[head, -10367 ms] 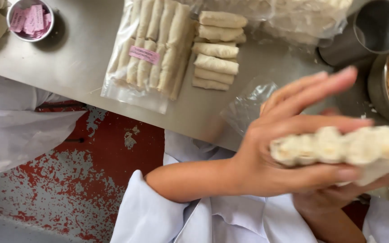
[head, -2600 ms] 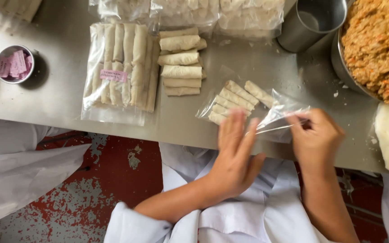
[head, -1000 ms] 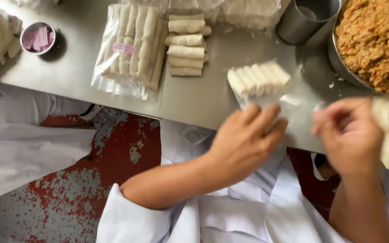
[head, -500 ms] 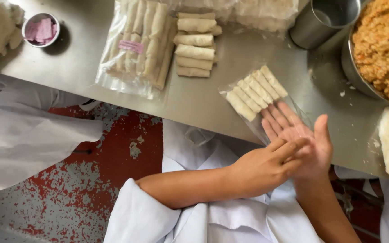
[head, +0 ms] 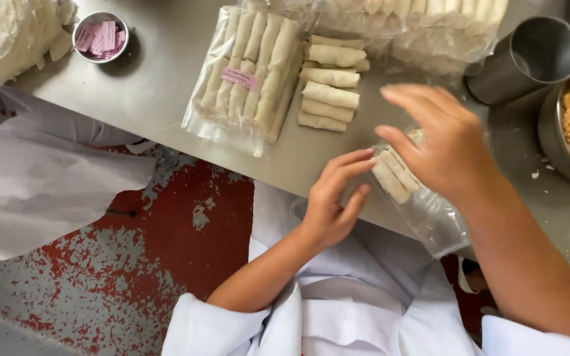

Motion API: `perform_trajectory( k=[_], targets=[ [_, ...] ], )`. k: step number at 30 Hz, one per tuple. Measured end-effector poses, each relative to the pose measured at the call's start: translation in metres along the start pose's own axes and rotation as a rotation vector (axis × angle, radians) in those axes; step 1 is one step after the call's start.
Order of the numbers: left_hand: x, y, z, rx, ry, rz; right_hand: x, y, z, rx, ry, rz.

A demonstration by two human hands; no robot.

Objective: The person places several spring rolls into a plastic bag by hand and then seals the bag.

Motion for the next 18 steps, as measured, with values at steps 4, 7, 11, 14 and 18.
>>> perform_trajectory(
  k=[4,7,11,14,18],
  targets=[
    [0.016,-0.004,0.026,-0.187,0.43,0.254,-0.055,-0.052,-0.081,0.261,-0.039,-0.008],
    [0.041,-0.001,0.03,-0.225,0.63,0.318,-0.049,-0.06,-0.075,0.238,-0.028,0.042],
    [0.042,-0.017,0.032,-0.16,0.713,0.477,-0.051,-0.076,-0.083,0.348,0.051,-0.077],
    [0.056,-0.032,0.028,-0.238,0.96,0.587,-0.048,-0.09,-0.076,0.299,0.083,-0.092],
    [0.057,-0.052,0.03,-0.364,1.132,0.673,-0.039,-0.08,-0.083,0.377,0.109,-0.19]
  ],
)
Point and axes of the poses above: each hand's wrist, its own y-axis away from the middle knuckle, its own z-axis out of the back of the hand, x = y × z, the point moved 5 cm from there along -y, towards the middle knuckle
